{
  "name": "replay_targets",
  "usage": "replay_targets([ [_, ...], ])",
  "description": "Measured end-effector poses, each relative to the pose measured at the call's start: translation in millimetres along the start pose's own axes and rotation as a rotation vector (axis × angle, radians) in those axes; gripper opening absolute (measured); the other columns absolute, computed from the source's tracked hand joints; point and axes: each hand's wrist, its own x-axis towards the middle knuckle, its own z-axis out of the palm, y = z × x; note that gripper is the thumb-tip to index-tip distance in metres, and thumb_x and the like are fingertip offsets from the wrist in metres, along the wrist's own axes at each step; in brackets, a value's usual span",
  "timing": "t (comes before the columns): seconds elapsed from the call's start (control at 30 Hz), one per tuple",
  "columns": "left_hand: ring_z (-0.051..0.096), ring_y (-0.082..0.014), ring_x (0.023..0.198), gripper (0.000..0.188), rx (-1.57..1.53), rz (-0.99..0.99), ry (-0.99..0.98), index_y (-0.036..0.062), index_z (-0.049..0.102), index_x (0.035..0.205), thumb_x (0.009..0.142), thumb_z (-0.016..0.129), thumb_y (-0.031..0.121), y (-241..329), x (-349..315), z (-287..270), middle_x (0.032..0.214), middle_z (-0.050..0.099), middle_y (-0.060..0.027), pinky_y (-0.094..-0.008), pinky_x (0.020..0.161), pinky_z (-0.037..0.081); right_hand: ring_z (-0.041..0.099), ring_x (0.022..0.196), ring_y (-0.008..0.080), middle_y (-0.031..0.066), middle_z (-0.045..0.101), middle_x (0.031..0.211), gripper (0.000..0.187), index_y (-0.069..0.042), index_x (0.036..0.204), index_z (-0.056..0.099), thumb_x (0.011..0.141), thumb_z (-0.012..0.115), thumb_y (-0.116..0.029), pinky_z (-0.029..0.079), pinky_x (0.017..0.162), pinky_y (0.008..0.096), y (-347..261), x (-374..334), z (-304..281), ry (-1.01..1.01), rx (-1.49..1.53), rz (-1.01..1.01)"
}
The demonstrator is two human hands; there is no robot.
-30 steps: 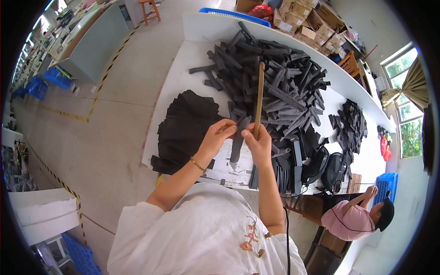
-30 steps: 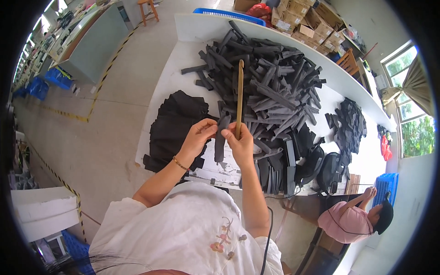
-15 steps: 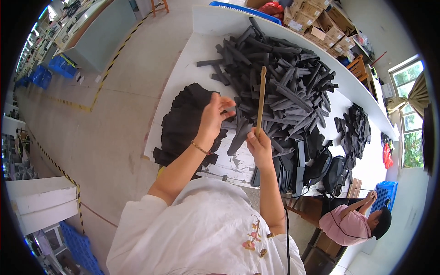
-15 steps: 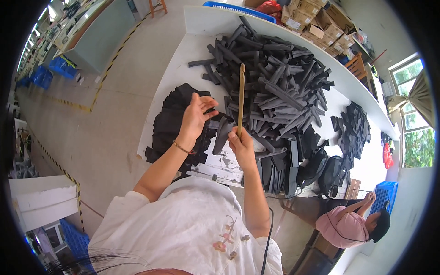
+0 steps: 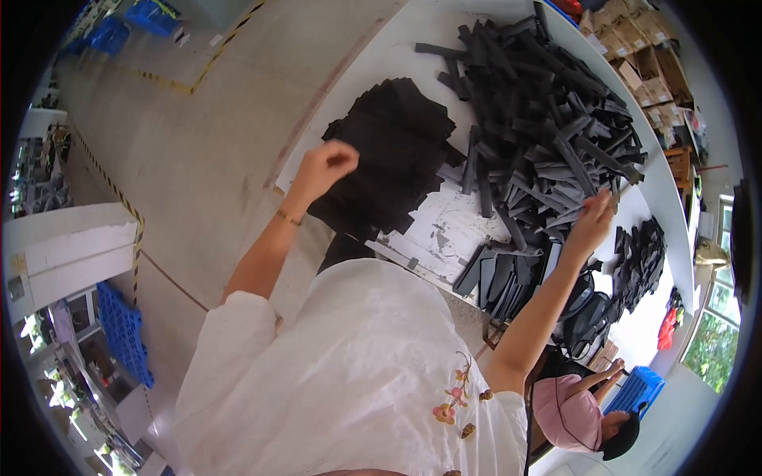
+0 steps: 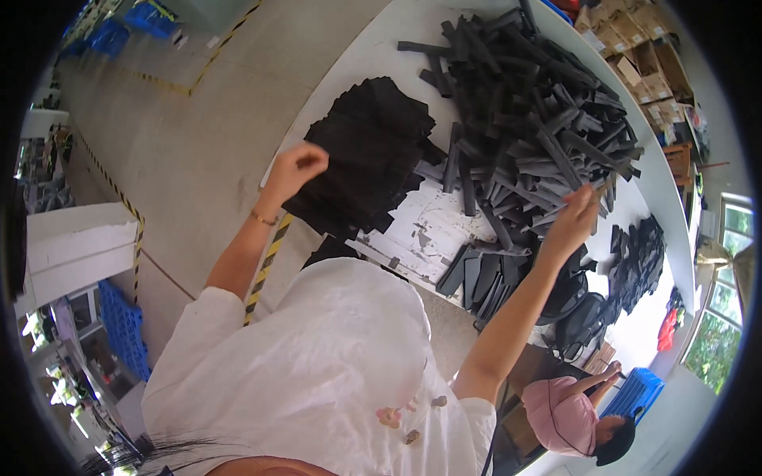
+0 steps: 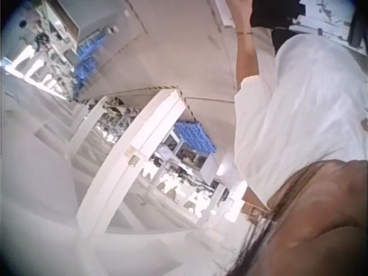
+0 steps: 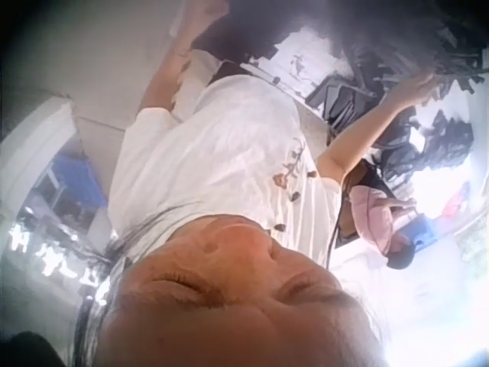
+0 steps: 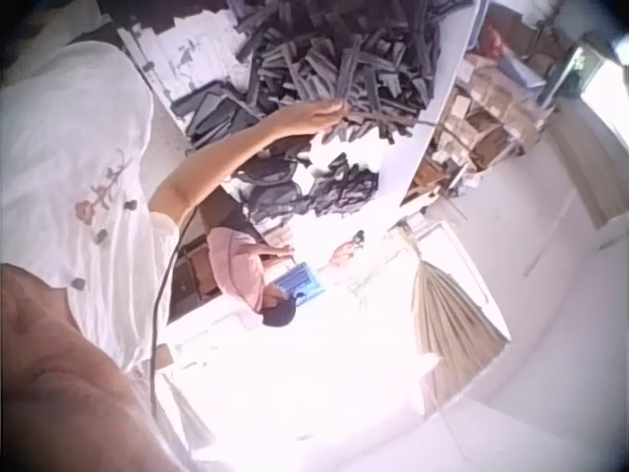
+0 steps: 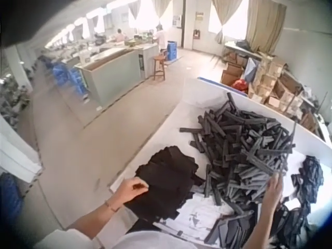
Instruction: The person is counting and sorting black foam pieces on a workbench using a wooden stick.
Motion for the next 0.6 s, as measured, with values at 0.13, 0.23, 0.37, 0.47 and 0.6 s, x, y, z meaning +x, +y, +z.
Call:
replay_targets([
  [0.13, 0.061, -0.0165, 0.07, 0.009, 0.3, -0.043, -0.173, 0.0036, 0.065, 0.083, 0.076, 0.07, 0.005, -43.4, -76.6, 3.3, 0.081, 0.062, -0.0053, -0.0274, 0.064, 0.049, 0.043, 0.061, 0.006, -0.0023, 0.05, 0.068, 0.025, -0.005, 0.107, 0.064, 0.098, 0.051, -0.025, 0.036, 0.055, 0.0213, 23.6, -95.6, 34.9, -0.49, 0.008, 0.154],
  [0.23, 0.059, -0.021, 0.072, 0.009, 0.352, 0.093, -0.11, 0.0043, 0.063, 0.08, 0.075, 0.071, 0.004, -40.2, -96.4, 19.2, 0.079, 0.06, -0.0055, -0.031, 0.064, 0.049, 0.046, 0.063, 0.0062, -0.0012, 0.053, 0.07, 0.023, -0.001, 0.108, 0.062, 0.095, 0.057, -0.019, 0.038, 0.056, 0.0219, 38.1, -153.2, 44.7, -0.672, 0.063, 0.154],
  [0.37, 0.059, -0.0245, 0.077, 0.012, 0.309, 0.22, 0.125, 0.006, 0.063, 0.083, 0.074, 0.072, 0.006, -13.8, -64.9, 45.8, 0.079, 0.059, -0.0064, -0.0331, 0.067, 0.049, 0.046, 0.064, 0.0051, -0.0014, 0.054, 0.072, 0.023, 0.002, 0.107, 0.062, 0.095, 0.056, -0.017, 0.039, 0.059, 0.0203, 28.7, -169.8, 39.9, -0.747, 0.092, 0.2],
  [0.47, 0.058, -0.0241, 0.079, 0.017, 0.267, 0.28, 0.191, 0.0065, 0.063, 0.087, 0.073, 0.073, 0.008, -0.2, -13.6, 55.9, 0.081, 0.058, -0.0059, -0.0329, 0.069, 0.048, 0.046, 0.064, 0.0057, -0.0008, 0.053, 0.07, 0.023, 0.001, 0.107, 0.063, 0.094, 0.057, -0.017, 0.038, 0.059, 0.0209, 31.2, -169.4, 32.7, -0.761, 0.052, 0.186],
  [0.6, 0.056, -0.0232, 0.092, 0.025, 0.525, 0.442, 0.005, 0.0092, 0.063, 0.092, 0.071, 0.076, 0.013, -2.5, 39.1, 60.1, 0.086, 0.058, -0.0035, -0.0359, 0.08, 0.045, 0.049, 0.062, 0.008, 0.0024, 0.055, 0.066, 0.025, 0.002, 0.105, 0.064, 0.094, 0.058, -0.019, 0.041, 0.057, 0.0235, 30.3, -172.6, 24.9, -0.769, 0.055, 0.159],
])
